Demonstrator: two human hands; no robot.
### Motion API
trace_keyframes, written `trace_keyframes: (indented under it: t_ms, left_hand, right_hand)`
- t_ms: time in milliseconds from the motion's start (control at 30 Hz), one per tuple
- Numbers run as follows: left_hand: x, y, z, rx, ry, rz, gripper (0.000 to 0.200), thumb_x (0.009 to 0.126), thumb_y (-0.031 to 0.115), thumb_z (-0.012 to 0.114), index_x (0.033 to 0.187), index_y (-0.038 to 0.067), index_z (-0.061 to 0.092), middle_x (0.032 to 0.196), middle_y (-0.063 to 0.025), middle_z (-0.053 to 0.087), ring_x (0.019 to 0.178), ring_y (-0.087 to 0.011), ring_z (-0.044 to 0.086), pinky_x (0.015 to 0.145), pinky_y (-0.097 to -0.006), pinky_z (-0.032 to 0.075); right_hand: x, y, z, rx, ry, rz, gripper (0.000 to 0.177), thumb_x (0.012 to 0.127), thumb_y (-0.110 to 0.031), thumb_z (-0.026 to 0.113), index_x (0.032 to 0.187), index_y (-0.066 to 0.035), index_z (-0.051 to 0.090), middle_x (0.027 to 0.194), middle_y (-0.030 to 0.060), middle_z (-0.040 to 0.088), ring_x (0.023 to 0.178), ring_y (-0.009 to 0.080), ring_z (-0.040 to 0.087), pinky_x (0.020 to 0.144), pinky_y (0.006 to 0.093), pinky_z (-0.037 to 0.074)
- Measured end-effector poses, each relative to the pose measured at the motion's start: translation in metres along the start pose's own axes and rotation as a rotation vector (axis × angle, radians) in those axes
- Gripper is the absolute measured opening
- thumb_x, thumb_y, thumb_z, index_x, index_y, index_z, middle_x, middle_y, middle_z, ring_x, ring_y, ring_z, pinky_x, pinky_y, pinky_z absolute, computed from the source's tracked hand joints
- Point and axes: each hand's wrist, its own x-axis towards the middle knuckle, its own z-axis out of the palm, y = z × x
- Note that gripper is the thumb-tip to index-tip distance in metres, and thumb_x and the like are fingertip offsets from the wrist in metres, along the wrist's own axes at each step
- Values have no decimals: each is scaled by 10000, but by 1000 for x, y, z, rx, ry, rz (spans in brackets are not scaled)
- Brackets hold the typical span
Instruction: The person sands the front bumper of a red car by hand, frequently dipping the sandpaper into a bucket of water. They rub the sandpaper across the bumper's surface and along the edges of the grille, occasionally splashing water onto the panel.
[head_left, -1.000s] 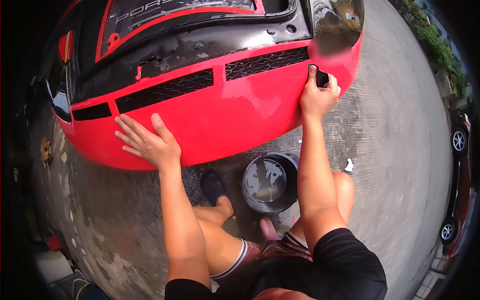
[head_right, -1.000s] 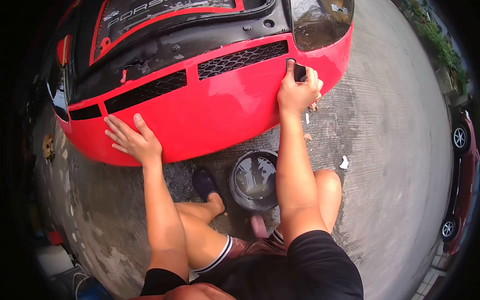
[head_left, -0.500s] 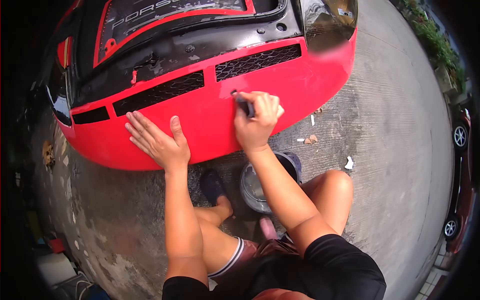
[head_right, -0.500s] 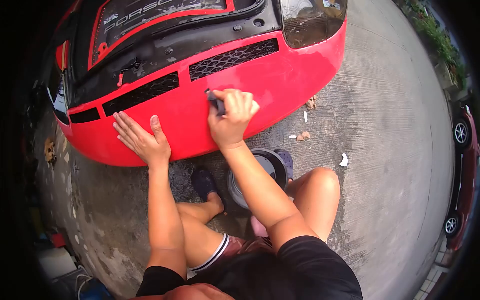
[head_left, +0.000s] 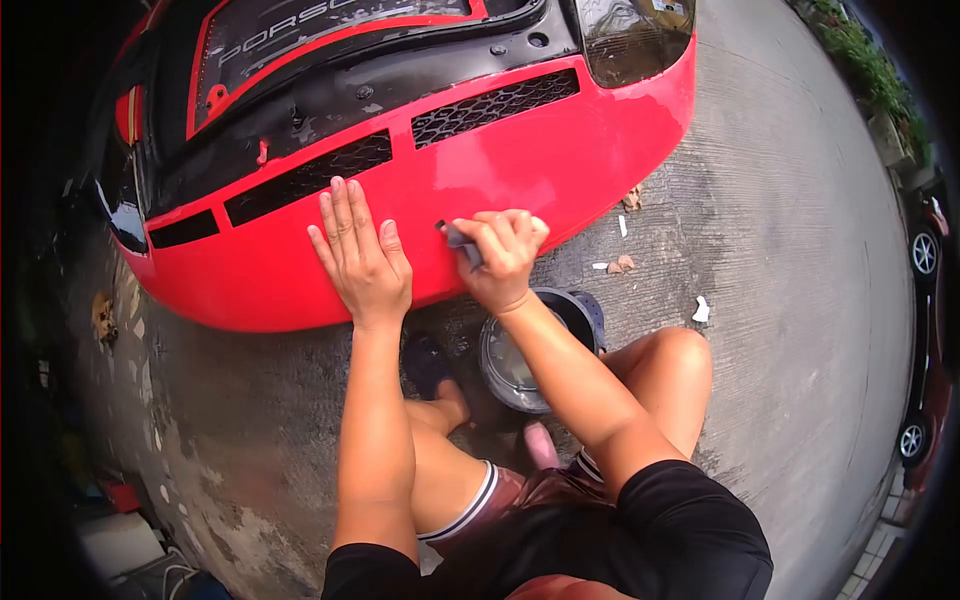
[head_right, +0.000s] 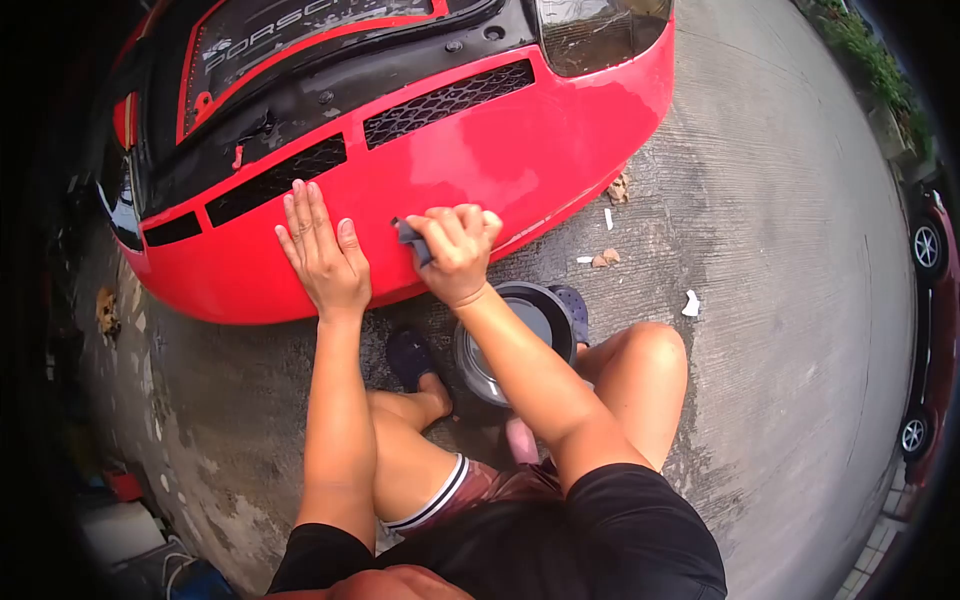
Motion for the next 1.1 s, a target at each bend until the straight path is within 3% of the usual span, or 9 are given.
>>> trace_keyframes:
  t_ms: [167, 233, 367, 533, 600, 700, 900, 1033, 1100]
  left_hand:
    - [-4, -1, -8, 98, 93, -132, 670, 1122, 420, 416, 1678, 61, 313, 1764, -140, 257, 1636, -362, 202, 1289, -621, 72]
    - [4, -5, -2, 101, 135, -107, 676, 1125, 437, 402, 1675, 55, 317, 1762, -138, 265, 1634, -364, 209, 1287, -625, 72]
    - [3, -11, -5, 105, 119, -94, 667, 1129, 461, 376, 1678, 84, 331, 1765, -128, 263, 1633, -362, 214, 1282, -630, 78]
    - [10, 4, 5, 167, 153, -144, 687, 1125, 493, 363, 1691, 108, 304, 1769, -130, 248, 1637, -365, 195, 1271, -661, 81]
    - [5, -1, 3, 167, 142, -128, 687, 1125, 494, 359, 1693, 113, 300, 1770, -129, 245, 1637, -368, 191, 1271, -663, 83]
    - [5, -3, 1, 165, 120, -126, 681, 1126, 491, 351, 1693, 116, 302, 1771, -127, 243, 1637, -373, 189, 1269, -668, 82]
    - [5, 1, 6, 192, 143, -147, 677, 1130, 489, 332, 1695, 116, 295, 1773, -128, 233, 1638, -378, 179, 1264, -682, 76]
    - [4, -3, 6, 161, 105, -138, 700, 1125, 480, 385, 1700, 100, 265, 1775, -158, 207, 1639, -393, 161, 1262, -689, 69]
    - [8, 8, 7, 232, 86, -111, 747, 1109, 494, 417, 1700, 71, 244, 1775, -172, 193, 1639, -406, 149, 1266, -683, 68]
  right_hand:
    - [-5, 90, -15, -197, 390, 645, 167, 891, -234, 841, 911, -131, 711, 866, 37, 671, 889, 279, 615, 868, 453, 394]
    - [-21, 12, -7, 3, 216, 325, 156, 825, -155, 812, 958, -134, 734, 918, 33, 695, 884, 253, 643, 885, 409, 389]
    - [-18, 46, -33, -78, 98, 126, 196, 774, -171, 821, 957, -153, 753, 931, 3, 713, 925, 224, 627, 886, 408, 372]
    - [-25, 68, -18, -65, 392, 524, 131, 897, -203, 819, 935, -121, 725, 895, 34, 677, 928, 261, 621, 870, 429, 393]
    - [-44, 0, -14, 139, 130, 292, 237, 745, -152, 799, 975, -165, 741, 913, -8, 674, 933, 241, 624, 922, 401, 371]
    - [-48, 29, -23, 25, 95, 161, 270, 721, -151, 809, 985, -171, 752, 920, -12, 683, 921, 236, 614, 913, 416, 365]
    - [-53, 30, -20, 10, 216, 348, 205, 794, -160, 834, 964, -125, 725, 919, 26, 680, 904, 244, 616, 876, 402, 382]
    - [-65, 10, -25, 138, 29, 191, 346, 645, -112, 817, 976, -116, 717, 946, 40, 683, 897, 255, 641, 855, 419, 426]
    - [-74, 33, -36, 167, 114, 366, 201, 805, -76, 835, 957, -81, 703, 875, 83, 691, 809, 309, 672, 735, 416, 490]
